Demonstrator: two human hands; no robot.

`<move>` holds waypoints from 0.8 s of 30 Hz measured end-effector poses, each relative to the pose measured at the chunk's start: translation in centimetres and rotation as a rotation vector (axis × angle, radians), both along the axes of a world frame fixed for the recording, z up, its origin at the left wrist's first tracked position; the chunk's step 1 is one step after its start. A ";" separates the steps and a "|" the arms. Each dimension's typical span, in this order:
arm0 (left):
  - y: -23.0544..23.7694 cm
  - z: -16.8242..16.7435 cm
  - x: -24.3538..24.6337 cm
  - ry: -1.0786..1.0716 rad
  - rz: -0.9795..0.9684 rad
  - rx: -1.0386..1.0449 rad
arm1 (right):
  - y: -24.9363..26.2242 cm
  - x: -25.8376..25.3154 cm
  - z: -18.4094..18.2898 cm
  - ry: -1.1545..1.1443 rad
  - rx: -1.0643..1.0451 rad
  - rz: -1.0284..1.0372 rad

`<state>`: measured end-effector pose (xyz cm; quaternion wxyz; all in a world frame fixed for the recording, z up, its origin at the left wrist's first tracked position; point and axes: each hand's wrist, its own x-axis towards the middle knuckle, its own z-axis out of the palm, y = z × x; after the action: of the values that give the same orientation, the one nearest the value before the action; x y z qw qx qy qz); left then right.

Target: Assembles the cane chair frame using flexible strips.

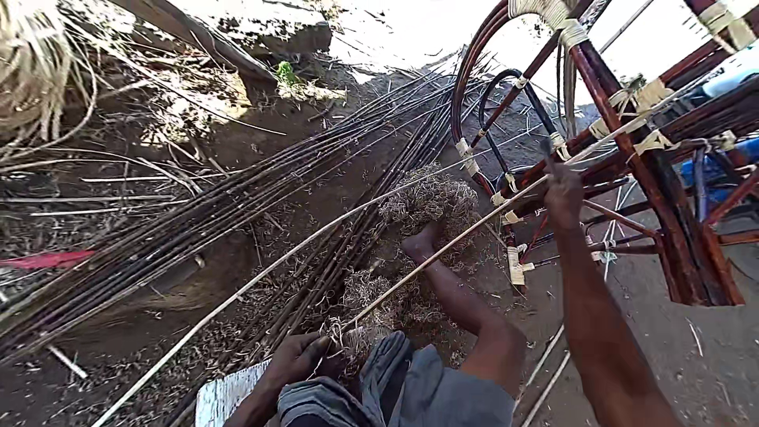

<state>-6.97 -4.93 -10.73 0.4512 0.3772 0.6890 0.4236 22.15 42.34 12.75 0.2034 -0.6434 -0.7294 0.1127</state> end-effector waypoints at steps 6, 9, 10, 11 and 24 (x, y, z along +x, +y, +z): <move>-0.2 0.8 -0.1 -0.091 -0.009 -0.085 | -37.0 -12.9 -15.5 -0.110 -0.369 0.513; 0.3 0.8 -0.4 -0.107 -0.043 -0.078 | -33.0 -11.7 -12.3 -0.008 -0.637 0.630; 0.1 0.6 -0.3 -0.122 -0.046 -0.078 | -29.7 -9.7 -10.7 0.062 -0.598 0.608; 0.2 0.6 -0.4 -0.130 -0.041 -0.065 | -25.3 -7.5 -8.7 0.147 -0.498 0.550; 1.4 3.4 0.1 -0.267 -0.039 -0.147 | -35.2 -12.1 -15.0 -0.094 -0.219 0.457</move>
<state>-6.91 -3.57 -7.36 0.5735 0.2968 0.6446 0.4094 10.07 7.10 -2.27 0.0676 -0.4844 -0.8481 0.2039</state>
